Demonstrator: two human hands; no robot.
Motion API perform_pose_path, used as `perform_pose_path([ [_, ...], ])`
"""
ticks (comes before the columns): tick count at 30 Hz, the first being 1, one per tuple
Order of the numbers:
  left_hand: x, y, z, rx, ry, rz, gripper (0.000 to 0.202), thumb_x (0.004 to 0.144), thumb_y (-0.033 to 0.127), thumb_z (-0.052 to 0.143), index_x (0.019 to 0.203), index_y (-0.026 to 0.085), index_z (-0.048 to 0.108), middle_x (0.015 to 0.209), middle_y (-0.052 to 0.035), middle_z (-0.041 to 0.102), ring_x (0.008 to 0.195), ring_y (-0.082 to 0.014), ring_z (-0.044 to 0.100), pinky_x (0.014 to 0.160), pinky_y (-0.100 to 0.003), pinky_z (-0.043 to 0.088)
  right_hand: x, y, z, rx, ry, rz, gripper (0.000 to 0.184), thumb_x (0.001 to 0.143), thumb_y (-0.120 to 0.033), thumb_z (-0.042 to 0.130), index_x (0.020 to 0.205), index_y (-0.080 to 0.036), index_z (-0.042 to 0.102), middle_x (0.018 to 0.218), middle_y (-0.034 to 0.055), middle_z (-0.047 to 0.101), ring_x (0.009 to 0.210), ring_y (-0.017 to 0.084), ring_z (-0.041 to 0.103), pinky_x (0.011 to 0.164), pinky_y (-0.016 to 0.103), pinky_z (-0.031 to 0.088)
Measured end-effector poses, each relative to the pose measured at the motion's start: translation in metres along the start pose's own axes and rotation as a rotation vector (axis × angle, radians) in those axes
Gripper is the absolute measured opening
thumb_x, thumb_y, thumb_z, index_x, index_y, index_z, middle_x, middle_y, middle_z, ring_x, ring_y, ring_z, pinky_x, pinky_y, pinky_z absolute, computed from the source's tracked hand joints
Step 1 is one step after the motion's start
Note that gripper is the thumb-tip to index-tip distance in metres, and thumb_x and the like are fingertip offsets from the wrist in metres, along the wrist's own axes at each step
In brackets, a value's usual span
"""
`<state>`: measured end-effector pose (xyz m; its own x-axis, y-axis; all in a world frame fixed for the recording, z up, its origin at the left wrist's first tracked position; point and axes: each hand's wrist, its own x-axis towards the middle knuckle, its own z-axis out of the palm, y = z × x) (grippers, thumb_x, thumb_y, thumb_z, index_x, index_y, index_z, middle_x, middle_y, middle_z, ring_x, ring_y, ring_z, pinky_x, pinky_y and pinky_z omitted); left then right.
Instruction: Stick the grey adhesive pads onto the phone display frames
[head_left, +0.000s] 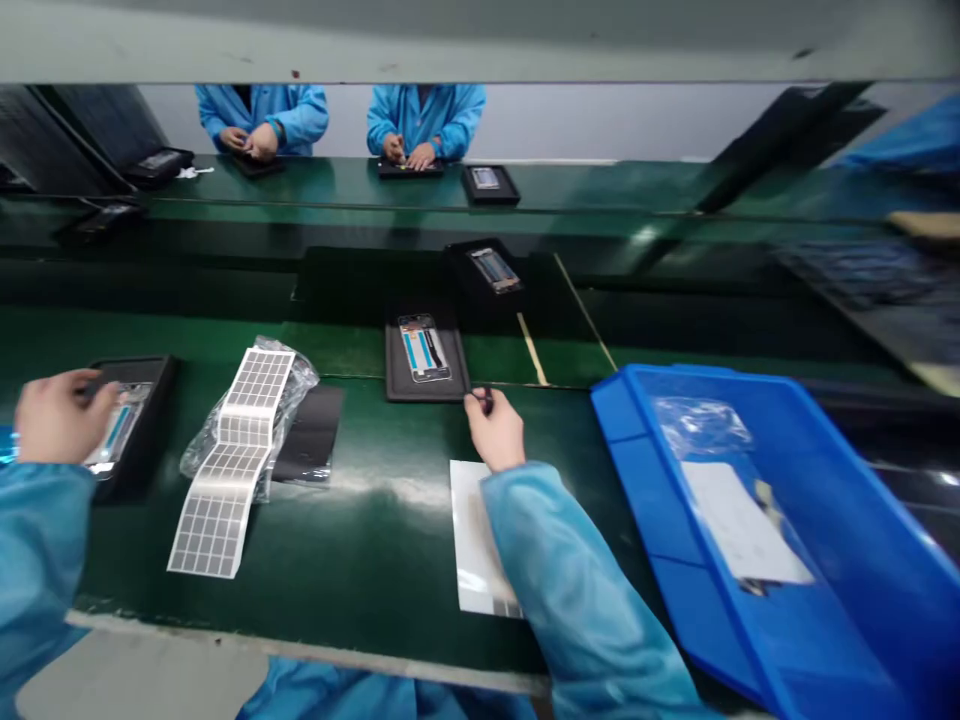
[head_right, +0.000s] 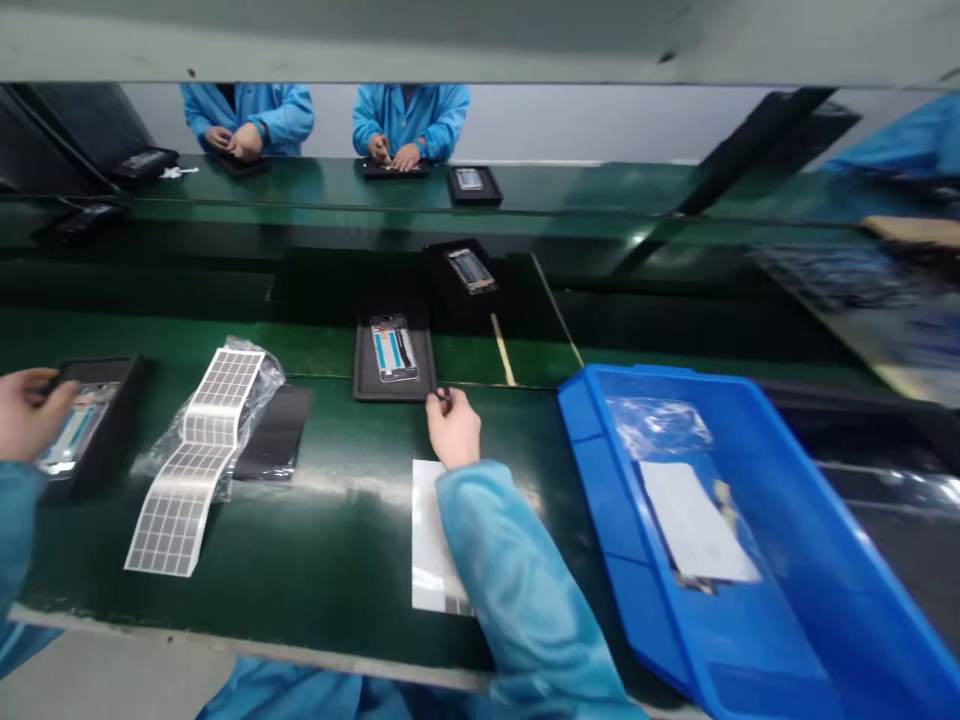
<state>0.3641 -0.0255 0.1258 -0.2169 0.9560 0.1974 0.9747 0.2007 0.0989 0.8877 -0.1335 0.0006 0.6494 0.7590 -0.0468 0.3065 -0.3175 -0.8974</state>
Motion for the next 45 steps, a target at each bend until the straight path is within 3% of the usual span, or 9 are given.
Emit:
perform_pose_path([
  [6, -0.086, 0.222, 0.055, -0.543, -0.599, 0.304, 0.038, 0.081, 0.055, 0.062, 0.093, 0.020, 0.071, 0.082, -0.0018, 0.073, 0.074, -0.0186, 0.068, 0.074, -0.026, 0.050, 0.039, -0.004, 0.017, -0.287, -0.054, 0.078, 0.023, 0.070, -0.041, 0.070, 0.066, -0.020, 0.061, 0.076, 0.0140, 0.070, 0.090, 0.034, 0.068, 0.083, 0.040, 0.047],
  [10, -0.097, 0.288, 0.092, -0.652, -0.695, 0.219, 0.041, 0.085, 0.046, 0.065, 0.107, 0.011, 0.066, 0.074, -0.0069, 0.071, 0.056, -0.0167, 0.064, 0.064, -0.027, 0.050, 0.027, -0.004, 0.010, -0.300, -0.130, 0.030, 0.029, 0.074, -0.045, 0.066, 0.060, -0.021, 0.058, 0.066, 0.0065, 0.067, 0.074, 0.026, 0.067, 0.071, 0.032, 0.046],
  [16, -0.147, 0.242, 0.089, -0.900, -0.800, 0.157, 0.051, 0.092, 0.059, 0.048, 0.112, 0.012, 0.058, 0.077, -0.0048, 0.069, 0.052, -0.0142, 0.061, 0.050, -0.024, 0.048, -0.055, -0.001, -0.029, -0.192, -0.238, -0.066, 0.040, 0.078, -0.058, 0.064, 0.070, -0.018, 0.064, 0.067, 0.0037, 0.067, 0.067, 0.020, 0.063, 0.066, 0.030, 0.045],
  [20, -0.215, 0.173, 0.077, -0.962, -0.797, 0.140, 0.061, 0.090, 0.064, 0.050, 0.124, 0.013, 0.055, 0.094, -0.0069, 0.072, 0.084, -0.0211, 0.070, 0.078, -0.031, 0.057, -0.101, 0.023, -0.071, 0.150, -0.252, -0.046, 0.037, 0.090, -0.051, 0.055, 0.083, -0.018, 0.070, 0.079, 0.0051, 0.071, 0.069, 0.017, 0.062, 0.069, 0.030, 0.048],
  [25, -0.268, 0.124, 0.072, -0.478, -0.631, 0.276, 0.056, 0.095, 0.060, 0.043, 0.128, 0.016, 0.057, 0.098, -0.0085, 0.071, 0.089, -0.0274, 0.069, 0.077, -0.038, 0.055, -0.114, 0.070, -0.104, 0.330, -0.055, 0.084, 0.044, 0.096, -0.054, 0.049, 0.077, -0.019, 0.069, 0.077, 0.0045, 0.067, 0.064, 0.014, 0.059, 0.057, 0.026, 0.045],
  [30, -0.281, 0.178, 0.058, -0.306, -0.171, 0.718, 0.048, 0.097, 0.041, 0.052, 0.133, 0.010, 0.054, 0.115, -0.0159, 0.064, 0.105, -0.0287, 0.061, 0.091, -0.041, 0.051, -0.108, 0.088, -0.101, 0.327, -0.257, -0.022, 0.022, 0.082, -0.040, 0.076, 0.076, -0.020, 0.068, 0.082, 0.0024, 0.066, 0.071, 0.015, 0.064, 0.068, 0.028, 0.053],
  [34, -0.276, 0.258, 0.068, -0.331, -0.250, 1.109, 0.034, 0.095, 0.031, 0.056, 0.124, 0.015, 0.062, 0.118, -0.0105, 0.066, 0.108, -0.0263, 0.059, 0.093, -0.041, 0.048, -0.101, 0.084, -0.093, 0.309, -0.303, -0.062, 0.022, 0.073, -0.035, 0.084, 0.086, -0.022, 0.072, 0.094, 0.0037, 0.072, 0.086, 0.020, 0.072, 0.083, 0.034, 0.060],
  [37, -0.270, 0.293, 0.087, -0.271, -0.315, 1.203, 0.055, 0.092, 0.042, 0.063, 0.137, 0.012, 0.054, 0.136, -0.0130, 0.059, 0.131, -0.0315, 0.048, 0.109, -0.048, 0.038, -0.099, 0.082, -0.090, 0.271, -0.258, -0.064, 0.028, 0.070, -0.034, 0.086, 0.090, -0.023, 0.072, 0.090, 0.0039, 0.076, 0.087, 0.022, 0.074, 0.087, 0.037, 0.061],
  [45, -0.270, 0.295, 0.104, -0.237, -0.442, 1.149, 0.070, 0.088, 0.053, 0.064, 0.144, 0.014, 0.049, 0.147, -0.0141, 0.051, 0.141, -0.0328, 0.038, 0.118, -0.055, 0.027, -0.103, 0.086, -0.085, 0.146, -0.215, -0.114, 0.023, 0.073, -0.036, 0.085, 0.085, -0.020, 0.074, 0.088, 0.0053, 0.078, 0.082, 0.021, 0.075, 0.082, 0.036, 0.062],
])
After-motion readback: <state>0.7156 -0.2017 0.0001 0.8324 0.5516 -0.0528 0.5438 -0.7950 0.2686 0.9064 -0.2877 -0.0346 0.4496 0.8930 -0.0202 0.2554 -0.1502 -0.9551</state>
